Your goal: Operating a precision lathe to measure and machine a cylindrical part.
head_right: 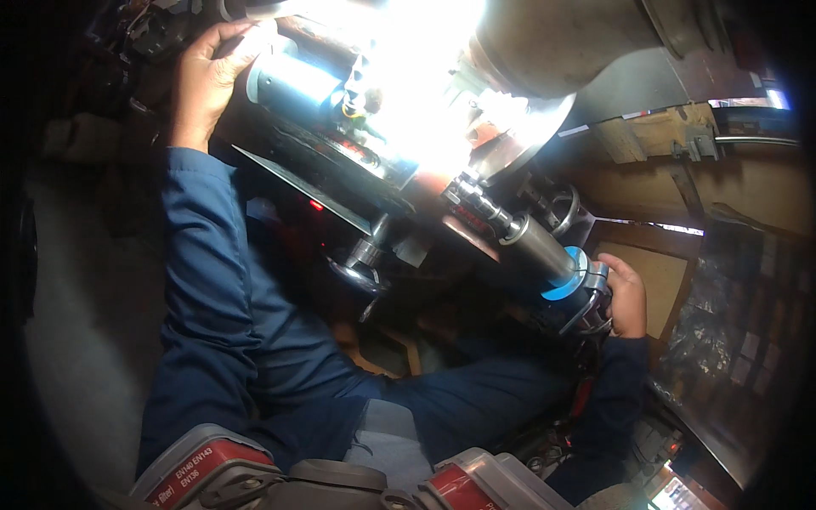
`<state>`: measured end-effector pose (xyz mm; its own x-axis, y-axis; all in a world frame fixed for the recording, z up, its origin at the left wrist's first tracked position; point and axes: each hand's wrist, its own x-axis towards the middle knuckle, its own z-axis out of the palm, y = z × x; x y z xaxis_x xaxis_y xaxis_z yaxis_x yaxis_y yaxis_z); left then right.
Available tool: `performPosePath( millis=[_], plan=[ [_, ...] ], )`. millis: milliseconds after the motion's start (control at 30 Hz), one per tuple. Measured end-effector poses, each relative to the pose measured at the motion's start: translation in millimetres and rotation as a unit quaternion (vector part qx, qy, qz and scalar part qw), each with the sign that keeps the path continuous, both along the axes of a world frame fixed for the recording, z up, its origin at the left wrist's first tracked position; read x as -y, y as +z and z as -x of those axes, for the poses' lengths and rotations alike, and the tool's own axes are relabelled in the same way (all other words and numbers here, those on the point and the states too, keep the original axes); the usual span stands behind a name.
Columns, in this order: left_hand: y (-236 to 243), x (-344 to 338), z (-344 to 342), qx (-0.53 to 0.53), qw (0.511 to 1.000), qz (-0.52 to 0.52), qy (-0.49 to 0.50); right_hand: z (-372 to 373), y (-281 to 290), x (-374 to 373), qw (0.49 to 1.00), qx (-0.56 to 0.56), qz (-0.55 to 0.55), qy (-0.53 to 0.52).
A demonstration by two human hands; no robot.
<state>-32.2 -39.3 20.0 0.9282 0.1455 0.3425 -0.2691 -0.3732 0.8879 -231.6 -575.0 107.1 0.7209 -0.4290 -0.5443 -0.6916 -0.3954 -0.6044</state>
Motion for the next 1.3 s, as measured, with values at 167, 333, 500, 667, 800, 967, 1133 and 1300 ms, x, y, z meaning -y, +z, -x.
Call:
performPosePath(
  millis=[167, 333, 500, 667, 800, 967, 1133, 1300],
  plan=[
    [0, -7, -4, 0.000, 1.000, 0.009, -0.002, 45, -33, -33, 0.939, 0.285, 0.191, -0.020],
    [13, 5, 2, 0.003, 1.000, -0.009, -0.004, 80, -107, -44, 0.743, 0.504, 0.437, -0.053],
    [15, 7, 4, 0.000, 1.000, 0.013, -0.017, 91, -145, -36, 0.654, 0.484, 0.580, 0.009],
    [23, 19, 10, -0.019, 0.998, 0.062, -0.020, 67, -59, -63, 0.728, 0.426, 0.535, -0.053],
    [24, 20, 12, -0.032, 0.996, 0.082, 0.005, 57, -33, -56, 0.836, 0.281, 0.470, -0.031],
    [24, 19, 10, -0.033, 0.995, 0.091, 0.005, 53, -22, -47, 0.866, 0.238, 0.440, 0.014],
    [23, 21, 9, -0.028, 0.996, 0.084, 0.011, 42, -10, -31, 0.898, 0.190, 0.392, 0.064],
    [25, 15, 11, -0.017, 0.995, 0.094, 0.004, 22, -10, -7, 0.928, 0.165, 0.318, 0.104]
  ],
)
